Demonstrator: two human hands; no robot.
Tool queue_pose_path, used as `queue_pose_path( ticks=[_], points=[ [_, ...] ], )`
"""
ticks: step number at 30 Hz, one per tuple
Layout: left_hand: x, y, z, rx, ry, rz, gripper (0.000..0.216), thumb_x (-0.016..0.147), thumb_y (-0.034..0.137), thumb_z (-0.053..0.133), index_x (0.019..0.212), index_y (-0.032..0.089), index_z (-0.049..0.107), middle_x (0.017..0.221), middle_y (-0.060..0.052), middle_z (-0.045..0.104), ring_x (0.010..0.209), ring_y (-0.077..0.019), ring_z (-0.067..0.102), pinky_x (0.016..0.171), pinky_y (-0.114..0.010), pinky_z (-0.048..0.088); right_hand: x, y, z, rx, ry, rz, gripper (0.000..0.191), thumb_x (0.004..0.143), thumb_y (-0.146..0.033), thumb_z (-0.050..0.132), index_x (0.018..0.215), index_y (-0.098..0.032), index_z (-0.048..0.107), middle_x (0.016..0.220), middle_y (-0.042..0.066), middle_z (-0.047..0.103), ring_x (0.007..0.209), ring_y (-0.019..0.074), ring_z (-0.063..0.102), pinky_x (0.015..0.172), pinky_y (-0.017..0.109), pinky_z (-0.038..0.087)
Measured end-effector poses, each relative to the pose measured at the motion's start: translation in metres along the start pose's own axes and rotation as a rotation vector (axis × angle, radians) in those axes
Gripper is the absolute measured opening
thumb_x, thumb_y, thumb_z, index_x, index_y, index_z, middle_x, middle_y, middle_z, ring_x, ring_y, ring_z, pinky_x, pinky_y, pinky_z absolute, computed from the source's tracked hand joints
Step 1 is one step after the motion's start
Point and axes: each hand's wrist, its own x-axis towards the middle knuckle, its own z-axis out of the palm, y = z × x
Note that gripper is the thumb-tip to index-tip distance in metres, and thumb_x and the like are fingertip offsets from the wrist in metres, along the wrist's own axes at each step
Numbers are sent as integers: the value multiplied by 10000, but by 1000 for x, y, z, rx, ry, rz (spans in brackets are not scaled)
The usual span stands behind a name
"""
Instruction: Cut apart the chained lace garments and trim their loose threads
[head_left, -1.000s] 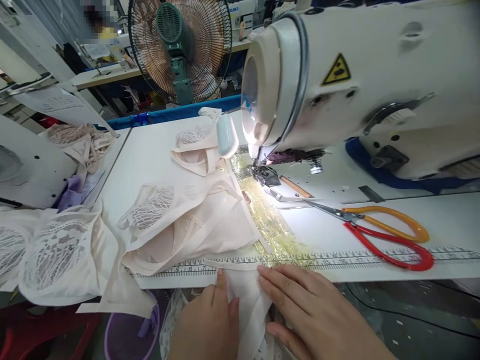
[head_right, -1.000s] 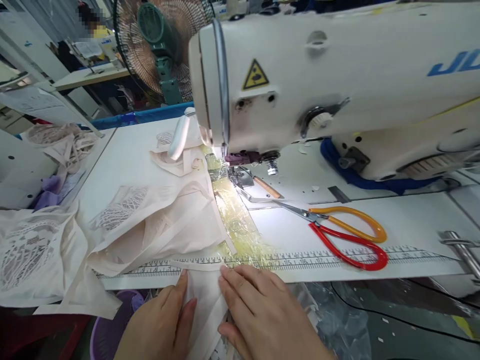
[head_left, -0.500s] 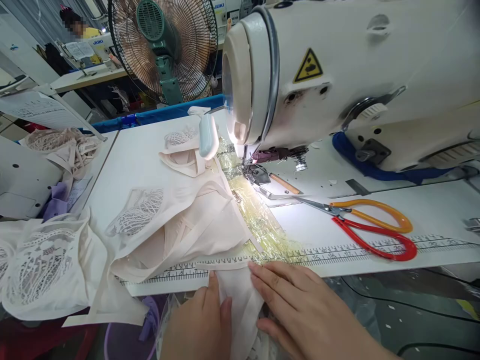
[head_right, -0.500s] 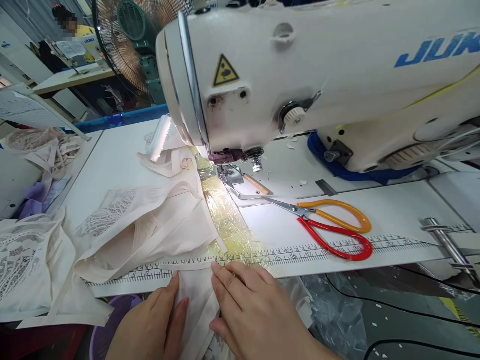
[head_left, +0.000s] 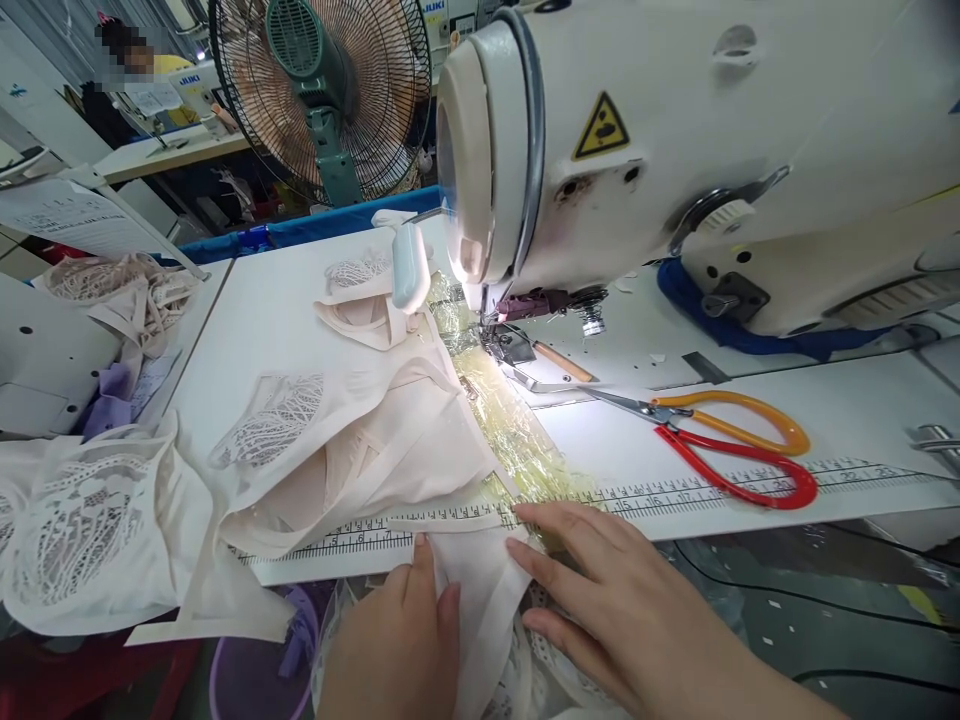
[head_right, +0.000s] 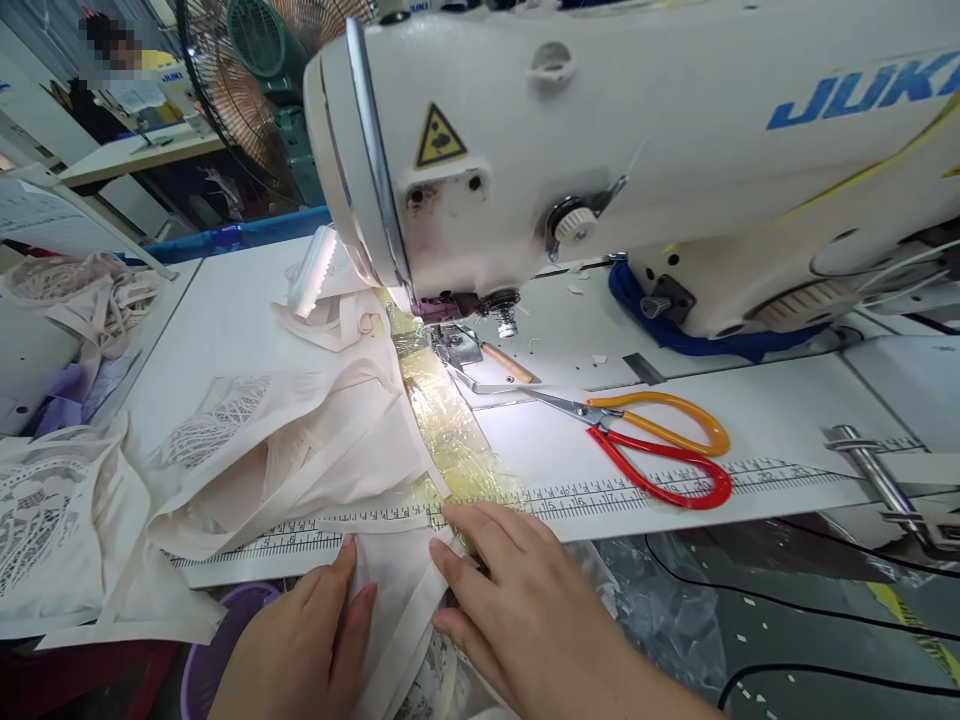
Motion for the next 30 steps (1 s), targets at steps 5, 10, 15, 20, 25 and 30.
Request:
queue_pose_path(
  ticks=[5,10,15,20,25,30],
  points=[
    [1,1,-1,-6,-20,-21,357,900,215,385,1150,82,601,754,-84,708,564,-187,667,479,-251,483,1,0,-4,9,-15,-14,221,868,-282,541,1028,-200,669,1107,133,654,1000,260,600,807,425,521],
    [0,2,0,-24,-16,-27,355,899,203,378,1140,66,601,754,-96,706,548,-199,664,468,-275,487,0,1,-3,14,-10,-10,220,857,-275,561,1036,-206,669,1105,130,655,1003,262,599,813,424,520],
    [1,3,-2,-24,-33,-54,347,898,196,375,1133,85,604,754,-93,706,573,-189,664,484,-262,485,0,2,-4,6,-13,-26,221,850,-281,574,1035,-205,668,1106,130,653,1005,255,599,807,411,522],
    [3,5,-6,-3,-56,-61,330,888,181,408,1135,97,610,754,-82,707,607,-191,677,500,-249,484,1,0,-3,17,8,-25,223,868,-281,548,1033,-198,674,1092,132,662,992,259,603,803,416,522],
    [1,5,-5,-6,-26,-37,348,895,205,404,1150,69,597,722,-73,695,594,-192,669,491,-260,497,-1,2,-1,-38,29,-62,254,897,-328,506,1032,-200,680,1121,96,672,1001,253,599,805,399,510],
    [4,8,-9,-25,-74,-26,355,856,177,460,1153,39,597,716,-88,702,566,-214,673,456,-296,525,0,5,6,-153,39,-260,261,908,-330,505,1041,-179,672,1192,31,656,1081,225,554,862,360,418]
  ],
)
